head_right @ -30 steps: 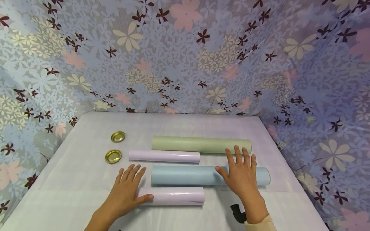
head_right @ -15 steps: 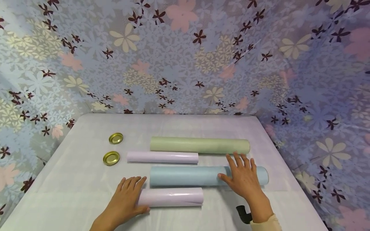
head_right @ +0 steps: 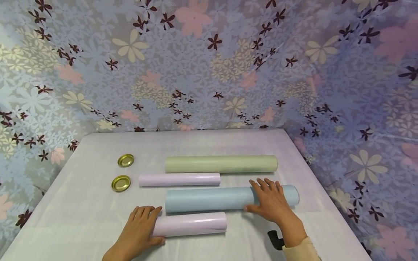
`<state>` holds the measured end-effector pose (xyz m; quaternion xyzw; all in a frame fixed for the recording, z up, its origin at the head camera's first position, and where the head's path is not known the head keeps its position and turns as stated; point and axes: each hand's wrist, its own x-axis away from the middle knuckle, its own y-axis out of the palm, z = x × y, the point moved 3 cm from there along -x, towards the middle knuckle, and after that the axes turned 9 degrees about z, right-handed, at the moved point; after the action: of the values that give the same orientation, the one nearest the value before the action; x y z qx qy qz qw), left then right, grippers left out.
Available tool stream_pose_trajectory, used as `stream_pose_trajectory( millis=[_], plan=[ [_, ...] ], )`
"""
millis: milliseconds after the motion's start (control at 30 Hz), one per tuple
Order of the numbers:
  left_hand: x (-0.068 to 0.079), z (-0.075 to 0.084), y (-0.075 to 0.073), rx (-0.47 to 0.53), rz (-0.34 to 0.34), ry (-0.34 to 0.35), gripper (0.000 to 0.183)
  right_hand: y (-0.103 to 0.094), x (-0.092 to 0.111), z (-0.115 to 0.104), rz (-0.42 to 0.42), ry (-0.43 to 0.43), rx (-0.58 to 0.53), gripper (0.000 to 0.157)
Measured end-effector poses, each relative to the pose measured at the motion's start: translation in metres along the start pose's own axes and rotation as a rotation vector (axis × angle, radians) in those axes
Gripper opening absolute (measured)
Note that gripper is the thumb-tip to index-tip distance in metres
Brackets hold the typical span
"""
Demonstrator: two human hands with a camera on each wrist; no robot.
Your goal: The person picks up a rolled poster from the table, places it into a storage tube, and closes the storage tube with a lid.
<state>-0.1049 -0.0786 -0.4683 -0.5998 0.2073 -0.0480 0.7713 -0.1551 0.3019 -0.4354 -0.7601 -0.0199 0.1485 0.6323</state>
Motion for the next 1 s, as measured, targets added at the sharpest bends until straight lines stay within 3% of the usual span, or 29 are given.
stream_pose_trajectory(
  millis=[333,567,800,1000],
  plan=[
    [-0.002,-0.003,0.006,-0.013,-0.066,-0.016,0.081,0.01,-0.008,0.001,-0.022,-0.088,-0.012,0.086],
    [-0.001,-0.003,0.009,-0.029,-0.058,0.002,0.076,0.016,-0.015,0.0,-0.037,-0.148,0.02,0.086],
    [-0.003,-0.003,0.013,-0.04,-0.127,-0.012,0.071,0.021,-0.019,-0.001,-0.073,-0.191,0.042,0.091],
    [-0.005,-0.003,0.014,-0.079,-0.08,0.022,0.067,0.028,-0.024,-0.001,-0.069,-0.22,0.081,0.094]
  ],
)
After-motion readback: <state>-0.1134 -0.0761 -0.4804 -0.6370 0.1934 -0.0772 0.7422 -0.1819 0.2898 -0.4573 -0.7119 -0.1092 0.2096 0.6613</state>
